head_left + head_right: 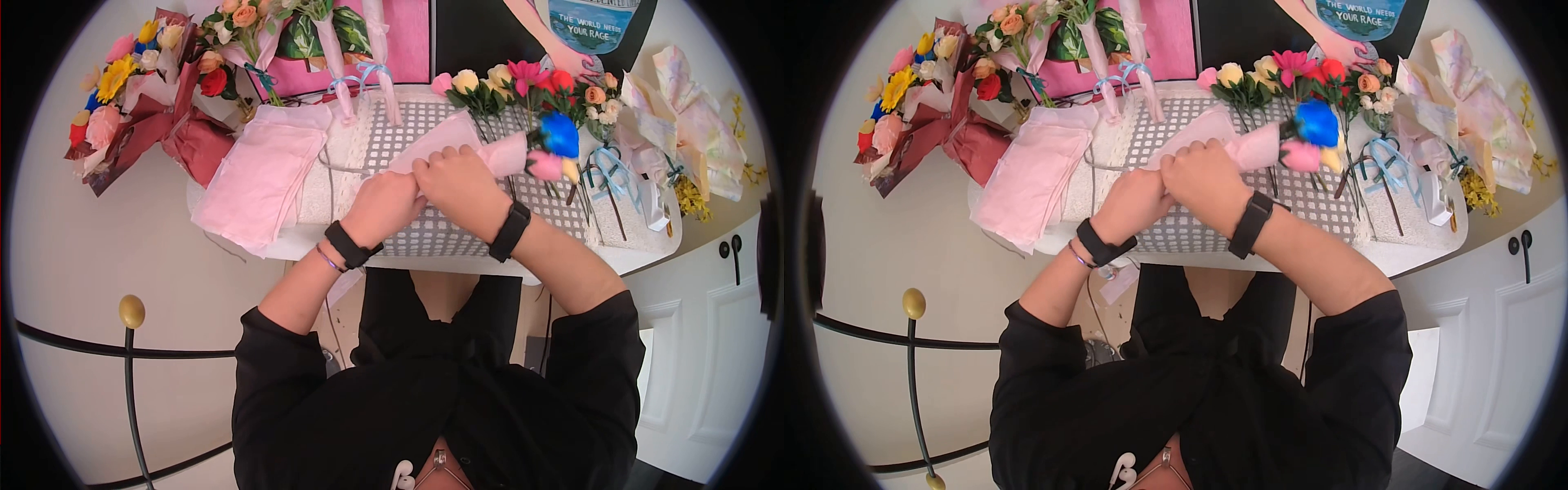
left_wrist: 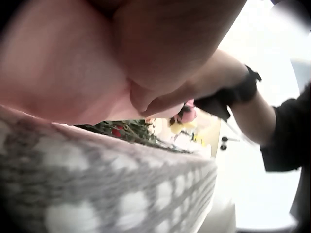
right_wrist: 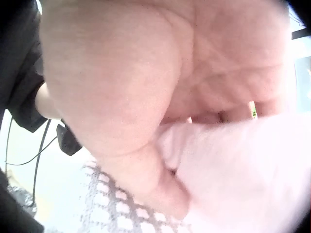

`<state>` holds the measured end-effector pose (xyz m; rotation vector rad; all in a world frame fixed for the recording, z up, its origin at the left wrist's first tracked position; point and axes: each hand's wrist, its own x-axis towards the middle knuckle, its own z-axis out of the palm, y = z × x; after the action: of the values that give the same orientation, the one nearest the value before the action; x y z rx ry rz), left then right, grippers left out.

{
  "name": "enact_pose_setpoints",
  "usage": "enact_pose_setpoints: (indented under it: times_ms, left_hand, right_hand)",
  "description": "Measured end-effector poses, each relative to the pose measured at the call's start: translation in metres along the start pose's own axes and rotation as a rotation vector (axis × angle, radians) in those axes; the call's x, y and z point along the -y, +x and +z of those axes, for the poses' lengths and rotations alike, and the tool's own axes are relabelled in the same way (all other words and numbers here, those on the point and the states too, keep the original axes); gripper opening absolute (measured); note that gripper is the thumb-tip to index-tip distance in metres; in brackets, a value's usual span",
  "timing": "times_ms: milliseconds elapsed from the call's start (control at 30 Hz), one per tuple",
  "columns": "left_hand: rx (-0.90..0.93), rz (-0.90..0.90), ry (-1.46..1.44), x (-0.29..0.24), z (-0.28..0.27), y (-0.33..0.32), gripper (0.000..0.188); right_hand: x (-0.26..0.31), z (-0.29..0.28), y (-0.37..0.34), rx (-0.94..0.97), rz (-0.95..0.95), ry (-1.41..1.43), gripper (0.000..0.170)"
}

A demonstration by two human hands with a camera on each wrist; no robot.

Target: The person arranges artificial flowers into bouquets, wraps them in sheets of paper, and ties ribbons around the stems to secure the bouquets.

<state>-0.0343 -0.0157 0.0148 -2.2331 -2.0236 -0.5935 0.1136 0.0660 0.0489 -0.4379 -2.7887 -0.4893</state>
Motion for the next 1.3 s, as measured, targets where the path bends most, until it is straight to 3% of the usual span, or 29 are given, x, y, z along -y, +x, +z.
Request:
enact_pose_setpoints:
  times_ms: [100, 200, 267, 400, 467, 500, 567, 700, 767, 800, 867, 900, 967, 1000, 1067, 1100, 1167, 1200, 1267, 1300]
  left_hand:
    - [0.081, -0.008, -0.084, 0.003, -0.005, 0.001, 0.027]
    - [-0.027, 0.036, 0.070, -0.001, -0.001, -0.004, 0.026]
    - [-0.275, 0.125, 0.217, 0.001, 0.014, -0.004, 0.025]
    - [-0.286, 0.091, 0.142, -0.002, 0.016, -0.003, 0.025]
    - [-0.050, 0.073, -0.026, 0.002, 0.010, 0.001, 0.023]
    - [-0.052, 0.073, -0.025, 0.006, 0.006, 0.003, 0.023]
    - [0.075, 0.102, -0.299, 0.013, -0.003, 0.007, 0.023]
    - [0.088, 0.121, -0.251, 0.010, -0.010, 0.009, 0.028]
    - [-0.060, 0.074, 0.006, -0.003, -0.012, 0.003, 0.025]
    - [-0.059, 0.080, 0.005, -0.003, -0.009, 0.002, 0.025]
    - [-0.256, 0.137, 0.144, 0.001, -0.002, 0.001, 0.024]
    - [-0.255, 0.146, 0.145, -0.001, -0.002, 0.001, 0.024]
    - [-0.339, 0.214, 0.155, -0.006, -0.004, 0.001, 0.026]
    - [-0.337, 0.222, 0.154, -0.004, -0.001, 0.001, 0.026]
    - [-0.138, 0.146, 0.057, 0.003, 0.007, 0.002, 0.024]
    - [-0.140, 0.150, 0.059, 0.001, 0.004, 0.004, 0.024]
    - [0.059, 0.010, -0.168, -0.002, -0.003, 0.008, 0.024]
    - [0.057, 0.013, -0.167, -0.004, -0.010, 0.010, 0.024]
    - [0.365, -0.188, -0.595, -0.002, -0.026, 0.015, 0.030]
    - [0.364, -0.187, -0.594, 0.003, -0.028, 0.015, 0.030]
  right_hand:
    - [0.000, 0.010, -0.001, -0.079, -0.025, 0.029, 0.021]
    - [-0.012, 0.010, 0.001, 0.074, -0.030, 0.176, 0.019]
    - [-0.019, 0.004, 0.003, 0.125, -0.086, 0.161, 0.009]
    - [-0.020, -0.009, 0.008, 0.303, -0.062, 0.139, 0.008]
    - [-0.009, -0.002, 0.006, 0.157, -0.001, 0.041, 0.007]
    - [-0.006, 0.002, 0.007, 0.156, -0.002, 0.039, 0.007]
    - [-0.002, 0.007, 0.007, -0.058, 0.010, 0.046, 0.011]
    - [-0.012, 0.006, 0.008, -0.006, -0.021, 0.141, 0.010]
    - [-0.021, 0.004, 0.010, 0.070, -0.102, 0.140, 0.009]
    - [-0.024, 0.000, 0.011, 0.071, -0.097, 0.138, 0.009]
    - [-0.030, -0.009, 0.014, 0.215, -0.109, 0.163, 0.011]
    - [-0.033, -0.013, 0.017, 0.211, -0.100, 0.162, 0.011]
    - [-0.036, -0.020, 0.021, 0.458, -0.099, 0.198, 0.015]
    - [-0.035, -0.021, 0.020, 0.456, -0.091, 0.198, 0.015]
    - [-0.030, -0.021, 0.015, 0.424, -0.024, 0.137, 0.014]
    - [-0.026, -0.018, 0.014, 0.421, -0.021, 0.135, 0.014]
    - [-0.018, -0.006, 0.011, 0.159, 0.021, 0.030, 0.013]
    - [-0.018, -0.004, 0.012, 0.156, 0.023, 0.028, 0.013]
    - [-0.019, 0.001, 0.015, -0.107, -0.073, -0.023, 0.017]
    - [-0.022, 0.000, 0.016, -0.108, -0.072, -0.024, 0.017]
